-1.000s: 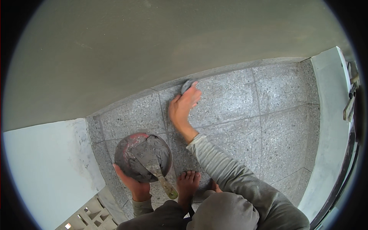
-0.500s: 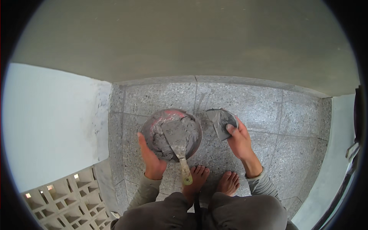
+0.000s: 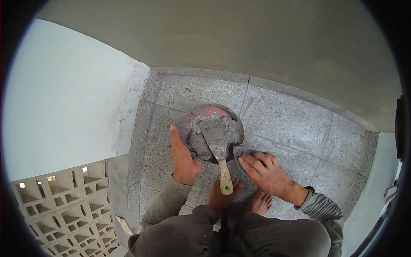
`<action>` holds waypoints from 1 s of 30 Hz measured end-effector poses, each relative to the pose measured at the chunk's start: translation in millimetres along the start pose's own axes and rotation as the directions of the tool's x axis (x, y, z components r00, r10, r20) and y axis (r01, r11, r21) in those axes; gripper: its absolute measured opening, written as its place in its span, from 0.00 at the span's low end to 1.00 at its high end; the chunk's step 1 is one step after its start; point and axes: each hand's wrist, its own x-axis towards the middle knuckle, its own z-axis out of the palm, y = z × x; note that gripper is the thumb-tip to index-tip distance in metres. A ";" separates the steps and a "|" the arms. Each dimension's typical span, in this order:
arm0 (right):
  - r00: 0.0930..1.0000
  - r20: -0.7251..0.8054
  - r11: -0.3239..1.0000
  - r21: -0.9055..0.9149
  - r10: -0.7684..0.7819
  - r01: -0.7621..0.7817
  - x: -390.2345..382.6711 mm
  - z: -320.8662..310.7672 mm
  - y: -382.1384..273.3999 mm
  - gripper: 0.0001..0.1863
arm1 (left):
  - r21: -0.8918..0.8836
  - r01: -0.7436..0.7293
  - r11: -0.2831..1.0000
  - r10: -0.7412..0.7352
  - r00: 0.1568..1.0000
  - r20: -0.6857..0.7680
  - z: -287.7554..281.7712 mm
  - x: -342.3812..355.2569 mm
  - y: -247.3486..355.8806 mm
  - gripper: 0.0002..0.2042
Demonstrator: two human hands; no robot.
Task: The person applies a gray substance to the seams between floor tiles using a small hand tool and then wipes the excess away with a piece of material, repeating this along the wall edge and corner.
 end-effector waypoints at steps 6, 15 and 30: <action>0.976 0.054 0.827 0.522 0.212 -0.209 -8.6 -26.4 8.3 0.34 | 0.075 -0.125 0.989 0.127 0.992 -0.014 -2.9 7.3 4.4 0.29; 0.973 0.162 0.790 0.568 0.166 -0.229 43.7 -35.9 34.4 0.28 | 0.212 -0.100 0.972 0.070 0.987 0.141 5.5 12.0 -2.8 0.23; 0.635 0.360 -0.390 0.915 0.684 -0.099 -27.1 19.3 58.6 0.17 | 0.204 -0.063 0.977 0.055 0.997 0.045 -21.3 11.9 -1.8 0.30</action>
